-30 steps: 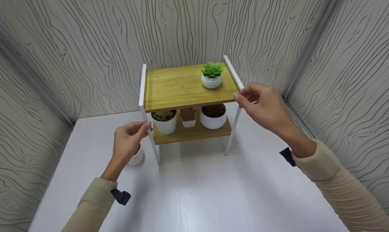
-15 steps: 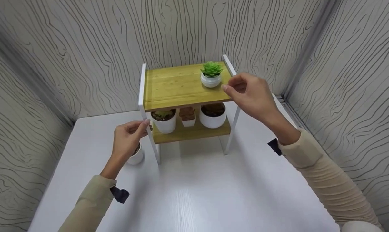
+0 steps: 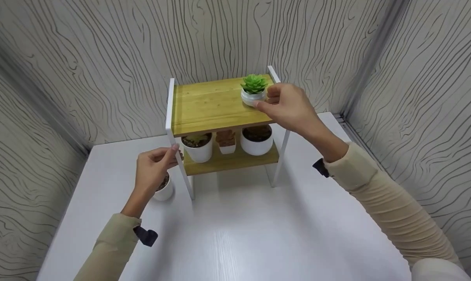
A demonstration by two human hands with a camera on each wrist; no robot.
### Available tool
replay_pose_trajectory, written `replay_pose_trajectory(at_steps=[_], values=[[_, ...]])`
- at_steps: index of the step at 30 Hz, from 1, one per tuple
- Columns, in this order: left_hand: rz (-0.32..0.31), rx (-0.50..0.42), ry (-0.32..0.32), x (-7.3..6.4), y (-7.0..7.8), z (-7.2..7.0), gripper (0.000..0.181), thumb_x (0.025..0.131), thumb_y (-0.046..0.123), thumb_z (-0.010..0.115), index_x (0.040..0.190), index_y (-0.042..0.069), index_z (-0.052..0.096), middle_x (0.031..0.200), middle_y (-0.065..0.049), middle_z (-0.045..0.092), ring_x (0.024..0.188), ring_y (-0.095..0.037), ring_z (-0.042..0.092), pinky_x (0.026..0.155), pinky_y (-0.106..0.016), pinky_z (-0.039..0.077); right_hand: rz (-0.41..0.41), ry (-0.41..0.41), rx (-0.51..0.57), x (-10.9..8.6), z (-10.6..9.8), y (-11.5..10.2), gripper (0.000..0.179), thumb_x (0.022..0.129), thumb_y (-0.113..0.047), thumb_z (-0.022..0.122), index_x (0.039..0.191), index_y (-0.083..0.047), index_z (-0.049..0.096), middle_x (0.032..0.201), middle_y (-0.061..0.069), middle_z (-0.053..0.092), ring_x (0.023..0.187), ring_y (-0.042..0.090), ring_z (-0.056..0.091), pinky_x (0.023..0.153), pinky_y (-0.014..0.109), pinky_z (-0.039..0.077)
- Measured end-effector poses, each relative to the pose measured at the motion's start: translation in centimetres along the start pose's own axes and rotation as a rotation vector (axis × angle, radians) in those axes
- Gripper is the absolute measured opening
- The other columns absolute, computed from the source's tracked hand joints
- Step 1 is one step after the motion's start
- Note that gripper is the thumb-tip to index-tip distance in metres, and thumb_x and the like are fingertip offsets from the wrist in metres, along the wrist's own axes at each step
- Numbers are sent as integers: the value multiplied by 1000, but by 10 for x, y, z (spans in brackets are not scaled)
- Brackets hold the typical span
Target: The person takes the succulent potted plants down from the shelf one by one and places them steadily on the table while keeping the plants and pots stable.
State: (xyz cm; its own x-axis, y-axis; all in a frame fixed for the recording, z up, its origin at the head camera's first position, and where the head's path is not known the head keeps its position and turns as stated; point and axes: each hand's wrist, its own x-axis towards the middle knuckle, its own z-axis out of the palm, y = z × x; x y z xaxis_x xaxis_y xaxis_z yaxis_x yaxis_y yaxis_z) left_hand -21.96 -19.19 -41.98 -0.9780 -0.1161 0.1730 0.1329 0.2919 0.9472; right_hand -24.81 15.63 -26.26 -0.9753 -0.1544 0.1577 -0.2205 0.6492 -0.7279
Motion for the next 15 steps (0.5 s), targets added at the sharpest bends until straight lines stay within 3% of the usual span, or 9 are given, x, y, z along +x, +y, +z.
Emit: replay_pose_trajectory(at_steps=[1,3,5,7,9,11,13,14,15], values=[[-6,0,1,0,0,0,43,100,41,72,109,0,80,103,-18,81,93,-18,81,85,-26,64,5,1,-17,1,0,-1,45,97,-29,73,128,3,66,131,18,70,120,28,70,97,42,61],[-16,-1,3,0,0,0,44,100,41,71,109,0,80,102,-17,81,94,-19,81,86,-26,64,10,7,-46,3,1,-2,30,97,-30,73,102,-1,67,103,12,72,93,20,70,76,31,59],[-21,0,5,0,0,0,44,100,42,71,110,0,80,103,-17,82,94,-20,81,86,-26,64,14,14,-74,5,2,-3,32,97,-30,73,85,-7,55,80,3,57,72,13,56,59,24,45],[-29,5,1,0,0,0,45,101,43,70,111,0,80,104,-16,82,96,-20,81,86,-26,64,24,15,-98,7,3,-3,34,97,-31,73,82,-9,52,74,0,43,65,13,44,54,25,34],[-38,3,-1,0,0,0,45,101,43,70,112,0,80,106,-17,81,96,-20,81,87,-26,64,43,3,-102,9,3,-4,30,96,-31,73,97,-3,62,83,6,57,76,16,57,62,27,48],[-49,0,-2,0,0,0,45,101,44,70,112,1,80,107,-18,81,96,-19,81,87,-26,64,73,-18,-90,11,3,-4,47,96,-32,73,126,3,62,113,16,67,104,25,66,85,35,59],[-56,-4,-1,-1,0,-1,45,101,44,70,112,1,80,108,-19,81,96,-17,81,88,-26,64,102,-33,-70,13,4,-5,70,95,-32,74,149,5,48,143,22,60,131,32,60,108,46,55],[-58,-4,0,-1,0,0,45,101,44,70,112,1,80,108,-19,80,96,-17,81,88,-25,64,112,-36,-60,14,4,-5,77,95,-32,75,154,5,41,153,24,54,140,34,54,114,50,51],[-58,-5,-1,-1,0,0,46,101,44,70,112,1,80,108,-19,80,96,-16,81,88,-25,63,120,-36,-54,16,5,-6,79,94,-31,75,155,5,39,152,24,54,139,35,55,114,49,51]])
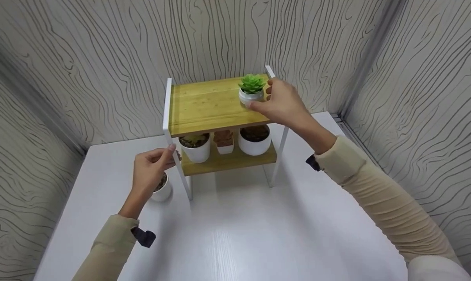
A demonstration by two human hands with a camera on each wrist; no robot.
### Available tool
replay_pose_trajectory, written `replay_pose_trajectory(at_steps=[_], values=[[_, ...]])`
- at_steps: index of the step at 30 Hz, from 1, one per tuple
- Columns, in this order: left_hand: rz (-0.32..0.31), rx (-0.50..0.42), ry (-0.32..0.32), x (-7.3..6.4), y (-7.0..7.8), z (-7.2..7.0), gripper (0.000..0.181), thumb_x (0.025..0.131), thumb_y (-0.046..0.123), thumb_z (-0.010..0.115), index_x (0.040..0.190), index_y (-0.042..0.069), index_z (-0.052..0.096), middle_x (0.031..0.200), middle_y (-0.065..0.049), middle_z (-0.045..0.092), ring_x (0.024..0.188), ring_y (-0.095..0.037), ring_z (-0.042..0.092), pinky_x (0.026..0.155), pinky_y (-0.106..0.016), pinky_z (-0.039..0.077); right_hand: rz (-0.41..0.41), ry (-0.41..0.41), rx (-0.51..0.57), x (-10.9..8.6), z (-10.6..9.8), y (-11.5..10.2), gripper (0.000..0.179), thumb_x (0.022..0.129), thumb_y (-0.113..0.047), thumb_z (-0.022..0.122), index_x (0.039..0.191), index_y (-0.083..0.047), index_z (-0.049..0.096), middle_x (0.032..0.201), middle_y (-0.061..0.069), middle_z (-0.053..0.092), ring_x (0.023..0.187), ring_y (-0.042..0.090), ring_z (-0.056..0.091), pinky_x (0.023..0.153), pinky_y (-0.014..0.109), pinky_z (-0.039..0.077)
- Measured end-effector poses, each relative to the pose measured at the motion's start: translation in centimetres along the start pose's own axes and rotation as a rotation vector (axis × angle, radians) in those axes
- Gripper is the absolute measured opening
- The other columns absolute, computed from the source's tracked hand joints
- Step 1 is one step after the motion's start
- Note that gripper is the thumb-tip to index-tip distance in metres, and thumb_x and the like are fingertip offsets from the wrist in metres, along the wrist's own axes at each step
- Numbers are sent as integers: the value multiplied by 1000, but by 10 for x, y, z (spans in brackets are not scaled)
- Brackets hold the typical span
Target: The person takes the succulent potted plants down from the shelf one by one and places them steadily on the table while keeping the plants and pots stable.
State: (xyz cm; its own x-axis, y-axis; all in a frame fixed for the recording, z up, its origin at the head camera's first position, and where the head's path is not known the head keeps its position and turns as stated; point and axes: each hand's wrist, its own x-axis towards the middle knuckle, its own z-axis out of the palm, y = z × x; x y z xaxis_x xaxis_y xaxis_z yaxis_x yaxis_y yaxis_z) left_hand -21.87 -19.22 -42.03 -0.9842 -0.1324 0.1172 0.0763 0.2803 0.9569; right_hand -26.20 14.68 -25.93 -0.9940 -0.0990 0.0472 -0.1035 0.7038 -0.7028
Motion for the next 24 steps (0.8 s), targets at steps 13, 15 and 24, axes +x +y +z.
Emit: replay_pose_trajectory(at_steps=[13,15,24], values=[[22,11,-22,0,0,-2,47,102,43,68,112,-1,79,107,-17,81,97,-16,81,89,-25,63,46,19,-9,17,4,-3,74,86,-33,84,142,3,51,138,18,62,113,24,55,102,41,52],[27,10,-20,0,0,-2,46,102,42,68,112,-1,79,106,-17,81,95,-14,81,89,-25,63,40,15,-4,19,5,-4,72,86,-33,85,140,2,54,135,16,63,110,23,55,99,40,51],[-4,23,-31,0,3,-3,46,102,43,68,115,0,79,111,-19,80,104,-24,80,90,-26,63,59,13,40,30,8,-6,66,85,-28,85,139,-1,56,134,14,62,117,24,57,109,43,51]])
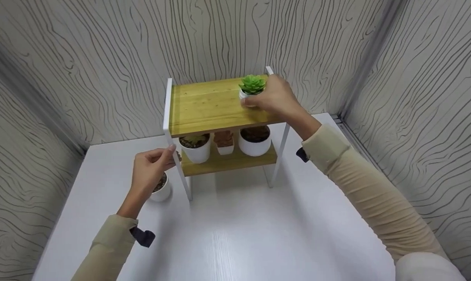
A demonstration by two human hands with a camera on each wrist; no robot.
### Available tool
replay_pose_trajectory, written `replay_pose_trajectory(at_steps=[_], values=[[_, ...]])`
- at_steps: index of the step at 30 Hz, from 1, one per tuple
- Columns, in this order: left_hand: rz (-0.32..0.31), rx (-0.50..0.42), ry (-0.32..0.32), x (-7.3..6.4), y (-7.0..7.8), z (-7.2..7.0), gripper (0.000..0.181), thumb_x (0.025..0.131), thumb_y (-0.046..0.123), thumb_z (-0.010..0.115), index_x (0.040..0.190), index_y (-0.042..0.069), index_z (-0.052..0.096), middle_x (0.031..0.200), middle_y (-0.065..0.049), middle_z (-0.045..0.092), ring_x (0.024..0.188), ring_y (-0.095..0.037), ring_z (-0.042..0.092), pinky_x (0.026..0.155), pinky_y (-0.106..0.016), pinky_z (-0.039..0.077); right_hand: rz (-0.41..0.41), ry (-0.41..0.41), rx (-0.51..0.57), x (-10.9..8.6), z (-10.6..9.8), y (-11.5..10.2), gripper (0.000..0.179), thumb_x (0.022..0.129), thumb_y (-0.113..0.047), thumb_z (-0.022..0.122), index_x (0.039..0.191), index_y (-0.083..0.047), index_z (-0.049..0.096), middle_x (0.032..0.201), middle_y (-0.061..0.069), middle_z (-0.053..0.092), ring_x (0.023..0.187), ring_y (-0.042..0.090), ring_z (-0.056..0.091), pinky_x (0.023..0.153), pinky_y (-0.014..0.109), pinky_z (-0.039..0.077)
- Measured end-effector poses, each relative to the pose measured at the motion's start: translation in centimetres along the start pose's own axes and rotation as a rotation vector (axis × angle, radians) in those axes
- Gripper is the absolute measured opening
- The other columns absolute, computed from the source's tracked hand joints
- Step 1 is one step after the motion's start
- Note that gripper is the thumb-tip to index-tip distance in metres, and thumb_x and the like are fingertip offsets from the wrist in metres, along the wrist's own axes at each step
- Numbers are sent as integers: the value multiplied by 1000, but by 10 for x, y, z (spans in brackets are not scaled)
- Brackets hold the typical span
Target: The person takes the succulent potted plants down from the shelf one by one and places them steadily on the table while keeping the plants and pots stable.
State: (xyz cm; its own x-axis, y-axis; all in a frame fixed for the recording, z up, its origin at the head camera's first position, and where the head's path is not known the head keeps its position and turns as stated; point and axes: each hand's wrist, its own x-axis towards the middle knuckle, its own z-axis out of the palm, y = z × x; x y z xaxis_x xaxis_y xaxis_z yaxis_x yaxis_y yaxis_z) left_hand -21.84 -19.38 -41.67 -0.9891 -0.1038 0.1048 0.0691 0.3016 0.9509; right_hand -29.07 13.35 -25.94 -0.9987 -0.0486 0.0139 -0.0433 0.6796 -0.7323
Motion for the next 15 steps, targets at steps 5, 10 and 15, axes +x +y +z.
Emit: replay_pose_trajectory(at_steps=[5,10,15], values=[[-25,21,-27,1,3,-1,50,102,46,68,120,1,77,116,-20,78,109,-27,79,92,-27,63,2,1,-25,1,-1,0,72,84,-28,85,141,1,52,137,16,60,121,26,56,113,44,49],[-44,19,-93,6,9,-2,56,101,50,67,125,0,75,123,-20,76,114,-29,77,96,-30,62,10,16,-55,3,-4,-1,76,84,-29,87,143,3,51,141,17,60,125,27,56,116,43,48],[-67,53,-176,10,13,-9,62,101,54,65,130,0,72,130,-21,73,118,-31,75,99,-33,61,-5,16,-56,6,-2,0,70,84,-30,87,139,1,57,140,16,62,124,26,57,115,44,48]])
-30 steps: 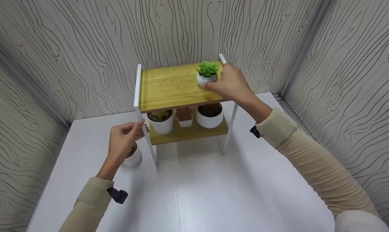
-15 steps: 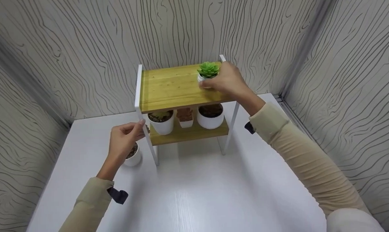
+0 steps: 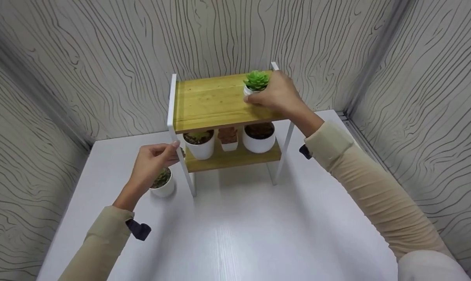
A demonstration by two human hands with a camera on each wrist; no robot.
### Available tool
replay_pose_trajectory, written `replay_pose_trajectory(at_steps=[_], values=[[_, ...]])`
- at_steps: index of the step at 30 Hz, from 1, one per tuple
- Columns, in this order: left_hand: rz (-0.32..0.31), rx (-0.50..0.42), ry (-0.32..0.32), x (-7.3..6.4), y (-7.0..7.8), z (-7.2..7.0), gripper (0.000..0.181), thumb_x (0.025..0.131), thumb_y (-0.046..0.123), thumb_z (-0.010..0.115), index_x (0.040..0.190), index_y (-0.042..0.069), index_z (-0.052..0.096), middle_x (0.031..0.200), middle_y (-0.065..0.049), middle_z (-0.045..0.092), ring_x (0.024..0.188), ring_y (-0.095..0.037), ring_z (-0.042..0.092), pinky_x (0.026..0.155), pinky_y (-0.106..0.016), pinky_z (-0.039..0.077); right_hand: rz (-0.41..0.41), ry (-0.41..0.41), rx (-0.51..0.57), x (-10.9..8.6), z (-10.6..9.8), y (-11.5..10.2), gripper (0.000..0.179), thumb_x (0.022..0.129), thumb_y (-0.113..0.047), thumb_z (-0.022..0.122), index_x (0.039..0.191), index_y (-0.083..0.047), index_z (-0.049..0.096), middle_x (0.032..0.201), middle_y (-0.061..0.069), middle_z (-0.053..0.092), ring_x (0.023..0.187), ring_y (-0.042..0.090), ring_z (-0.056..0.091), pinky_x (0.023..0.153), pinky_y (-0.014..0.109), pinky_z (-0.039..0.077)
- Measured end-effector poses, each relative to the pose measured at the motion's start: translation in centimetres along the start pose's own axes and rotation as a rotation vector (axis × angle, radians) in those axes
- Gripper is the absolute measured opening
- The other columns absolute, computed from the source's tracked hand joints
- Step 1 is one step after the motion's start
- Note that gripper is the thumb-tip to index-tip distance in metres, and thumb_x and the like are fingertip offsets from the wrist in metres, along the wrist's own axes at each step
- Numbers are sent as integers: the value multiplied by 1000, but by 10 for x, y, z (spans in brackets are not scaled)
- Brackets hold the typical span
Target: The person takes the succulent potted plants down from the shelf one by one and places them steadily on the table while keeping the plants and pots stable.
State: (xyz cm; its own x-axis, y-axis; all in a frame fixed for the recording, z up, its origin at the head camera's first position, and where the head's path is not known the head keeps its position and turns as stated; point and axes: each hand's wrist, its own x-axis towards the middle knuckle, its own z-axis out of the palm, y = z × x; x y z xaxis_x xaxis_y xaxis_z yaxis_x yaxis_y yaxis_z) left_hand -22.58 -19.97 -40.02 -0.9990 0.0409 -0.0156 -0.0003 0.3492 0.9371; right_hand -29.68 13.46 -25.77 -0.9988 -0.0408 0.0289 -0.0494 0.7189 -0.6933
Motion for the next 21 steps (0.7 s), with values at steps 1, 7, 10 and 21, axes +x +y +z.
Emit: replay_pose_trajectory(at_steps=[1,7,10,21], values=[[-4,13,-17,1,1,-2,63,101,55,64,130,0,72,132,-21,73,118,-31,75,100,-34,60,-5,2,3,0,0,0,69,84,-30,87,139,1,58,140,16,62,124,26,57,115,44,48],[-7,67,-87,4,4,-9,66,102,58,61,131,0,71,135,-20,71,121,-32,74,102,-35,59,-53,13,17,3,2,0,60,84,-27,86,133,0,64,134,16,66,118,25,58,112,44,49],[0,82,-96,6,6,-10,66,102,58,60,131,0,71,136,-20,71,122,-32,73,102,-35,59,-62,7,13,4,1,0,60,85,-26,85,135,-1,64,135,16,67,122,26,60,114,44,48],[30,102,-90,4,4,-10,66,102,60,59,129,1,72,134,-18,73,118,-30,75,102,-37,59,-53,-15,16,3,1,0,64,85,-29,86,140,-4,62,141,15,64,131,28,59,119,45,45]])
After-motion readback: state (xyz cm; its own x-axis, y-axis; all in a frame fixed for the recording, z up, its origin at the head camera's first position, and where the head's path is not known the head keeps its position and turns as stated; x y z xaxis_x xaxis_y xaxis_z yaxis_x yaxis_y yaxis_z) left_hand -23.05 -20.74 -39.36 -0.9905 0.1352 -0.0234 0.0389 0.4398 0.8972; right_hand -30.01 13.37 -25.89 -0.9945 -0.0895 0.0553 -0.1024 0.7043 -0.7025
